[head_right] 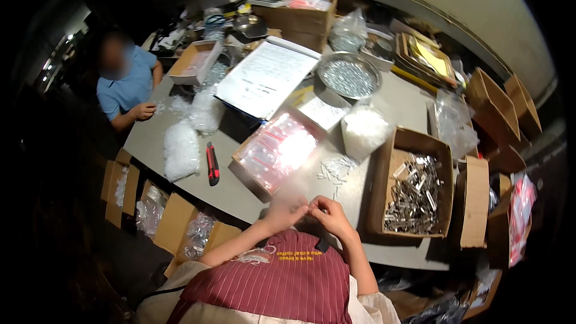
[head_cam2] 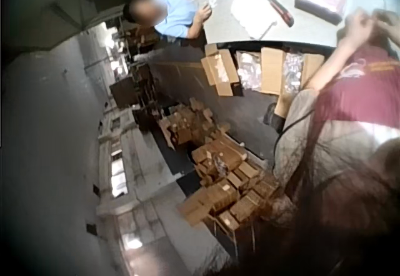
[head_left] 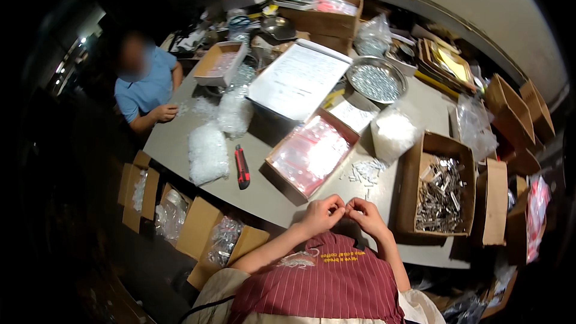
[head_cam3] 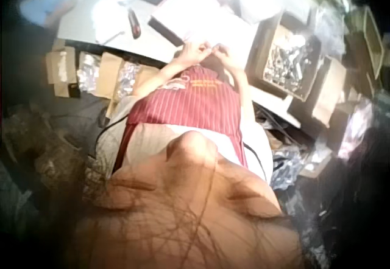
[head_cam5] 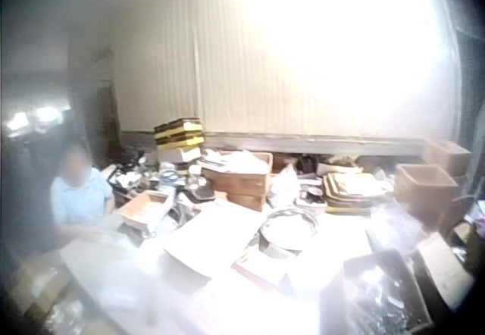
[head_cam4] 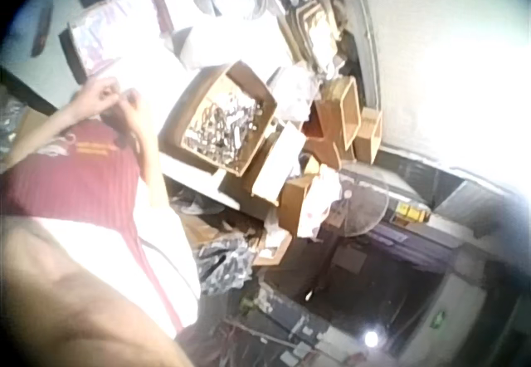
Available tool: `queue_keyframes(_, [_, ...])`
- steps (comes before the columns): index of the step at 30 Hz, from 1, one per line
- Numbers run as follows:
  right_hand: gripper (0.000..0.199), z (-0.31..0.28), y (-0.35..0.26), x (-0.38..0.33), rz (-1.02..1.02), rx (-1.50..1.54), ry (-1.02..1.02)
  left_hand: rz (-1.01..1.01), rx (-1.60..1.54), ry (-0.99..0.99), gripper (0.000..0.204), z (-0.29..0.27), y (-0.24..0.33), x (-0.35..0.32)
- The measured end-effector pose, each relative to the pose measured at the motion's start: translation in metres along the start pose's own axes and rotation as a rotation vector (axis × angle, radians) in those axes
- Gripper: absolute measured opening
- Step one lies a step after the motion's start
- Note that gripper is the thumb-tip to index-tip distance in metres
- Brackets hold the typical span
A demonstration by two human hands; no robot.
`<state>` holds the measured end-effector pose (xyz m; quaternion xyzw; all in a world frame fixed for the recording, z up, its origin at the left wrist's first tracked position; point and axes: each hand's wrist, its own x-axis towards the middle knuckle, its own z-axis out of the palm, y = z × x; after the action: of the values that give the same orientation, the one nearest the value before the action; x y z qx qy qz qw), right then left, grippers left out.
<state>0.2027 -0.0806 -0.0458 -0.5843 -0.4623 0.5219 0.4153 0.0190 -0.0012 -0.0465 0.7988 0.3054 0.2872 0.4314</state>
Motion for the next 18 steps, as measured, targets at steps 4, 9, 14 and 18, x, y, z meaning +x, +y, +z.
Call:
queue_keyframes(4, [0.011, -0.003, -0.010, -0.002, 0.050, 0.049, -0.003, -0.099, -0.273, 0.039, 0.008, -0.005, -0.006, -0.005])
queue_keyframes(9, [0.004, -0.003, -0.028, -0.008, 0.005, 0.056, -0.021, -0.099, -0.312, 0.072, 0.008, -0.035, 0.026, -0.009])
queue_keyframes(14, [0.004, 0.001, -0.041, 0.000, -0.083, 0.032, -0.076, -0.137, -0.383, 0.149, 0.009, -0.049, 0.019, -0.027])
queue_keyframes(18, [0.004, 0.003, -0.053, 0.013, -0.124, 0.242, -0.002, -0.252, -0.787, 0.372, 0.017, -0.085, 0.005, -0.044])
